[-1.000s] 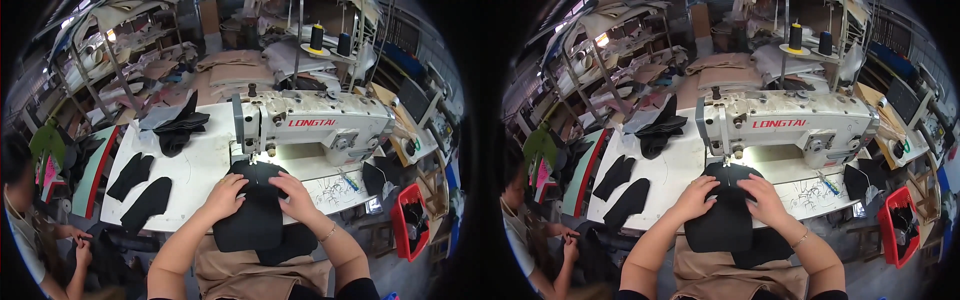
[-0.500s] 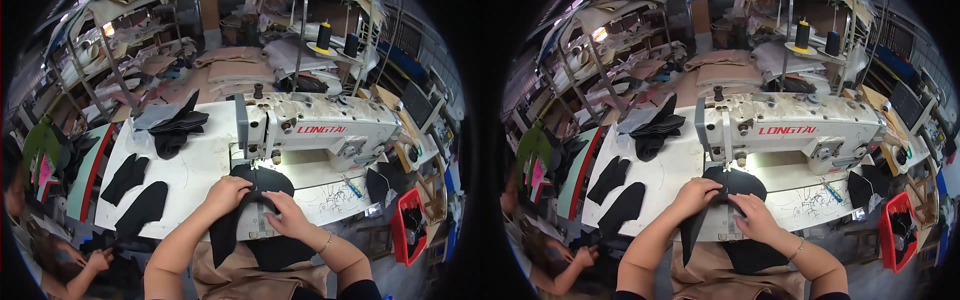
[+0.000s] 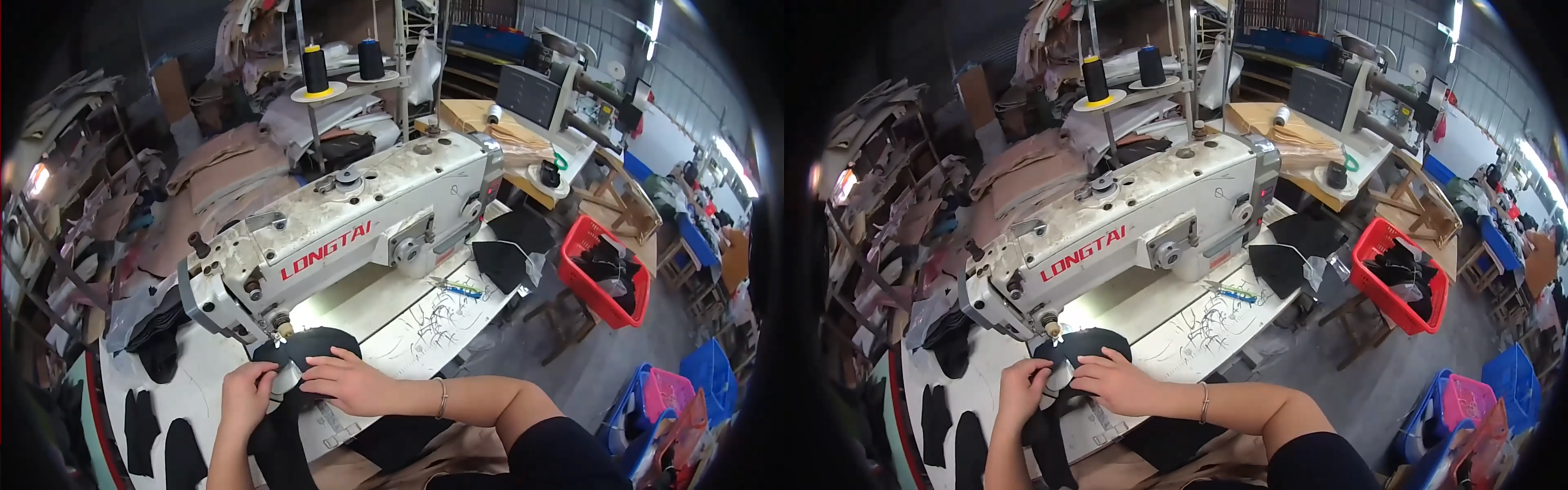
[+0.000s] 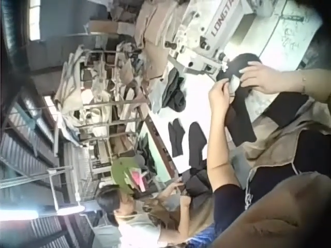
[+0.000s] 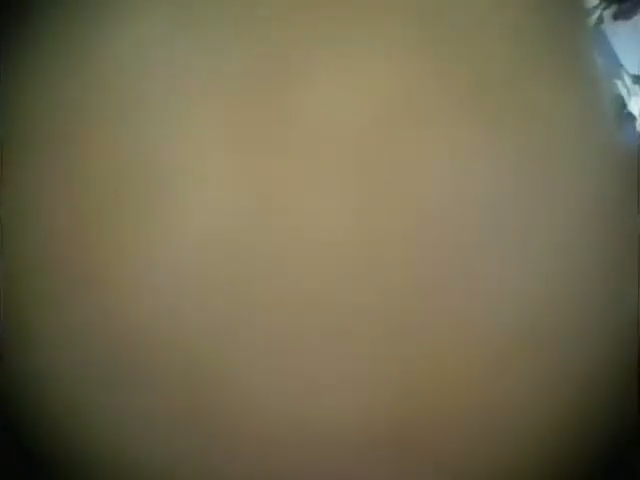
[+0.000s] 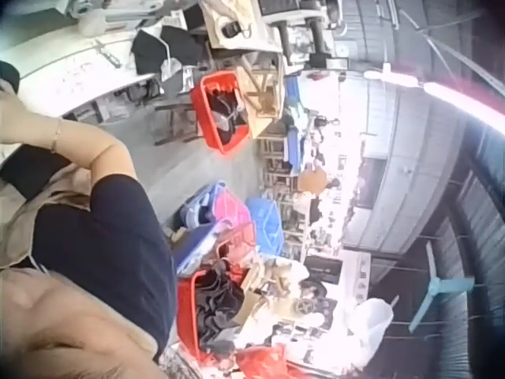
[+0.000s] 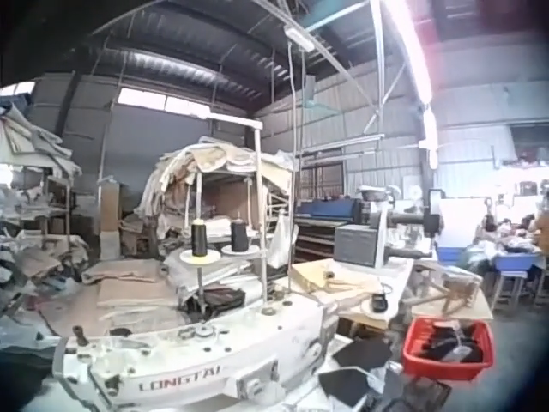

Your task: Stitching black fabric components using an industrial sewing machine.

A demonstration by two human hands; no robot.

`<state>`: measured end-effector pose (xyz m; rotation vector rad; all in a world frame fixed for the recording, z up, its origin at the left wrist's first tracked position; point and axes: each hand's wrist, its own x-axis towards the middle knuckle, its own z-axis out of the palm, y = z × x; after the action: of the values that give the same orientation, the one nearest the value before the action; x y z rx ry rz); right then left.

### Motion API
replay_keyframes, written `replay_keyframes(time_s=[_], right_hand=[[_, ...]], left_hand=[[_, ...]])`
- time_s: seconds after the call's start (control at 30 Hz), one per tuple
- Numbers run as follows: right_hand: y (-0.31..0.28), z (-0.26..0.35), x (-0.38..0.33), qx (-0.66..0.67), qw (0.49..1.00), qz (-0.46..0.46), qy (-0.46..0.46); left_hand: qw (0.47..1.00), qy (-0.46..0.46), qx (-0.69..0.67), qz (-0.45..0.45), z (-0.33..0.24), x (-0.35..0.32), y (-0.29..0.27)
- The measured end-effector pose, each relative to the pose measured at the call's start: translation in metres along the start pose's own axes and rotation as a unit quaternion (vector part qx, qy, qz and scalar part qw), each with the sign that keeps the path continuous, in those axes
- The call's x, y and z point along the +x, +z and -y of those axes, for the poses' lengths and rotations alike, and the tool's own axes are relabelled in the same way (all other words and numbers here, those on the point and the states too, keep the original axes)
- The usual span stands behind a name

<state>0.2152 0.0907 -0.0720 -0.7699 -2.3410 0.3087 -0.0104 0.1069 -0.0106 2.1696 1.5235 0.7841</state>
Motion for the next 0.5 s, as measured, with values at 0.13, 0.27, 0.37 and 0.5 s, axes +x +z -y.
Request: replay_keyframes(time_s=[0.13,0.27,0.37,0.5], right_hand=[[-0.004,-0.005,0.0,0.014,0.998,0.051,-0.029],[-0.012,0.006,0.0,0.003,0.993,0.115,-0.011],[-0.01,0.009,-0.002,-0.016,0.993,0.116,-0.026],[-0.006,0.008,-0.009,-0.006,0.995,0.087,-0.052]], left_hand=[[0.999,-0.033,-0.024,0.003,-0.004,0.005,-0.003],[0.999,-0.037,-0.023,0.02,-0.002,-0.002,0.0],[0.999,-0.039,-0.01,0.024,-0.001,-0.004,0.0],[0.998,-0.051,-0.026,0.02,0.0,-0.006,0.002]])
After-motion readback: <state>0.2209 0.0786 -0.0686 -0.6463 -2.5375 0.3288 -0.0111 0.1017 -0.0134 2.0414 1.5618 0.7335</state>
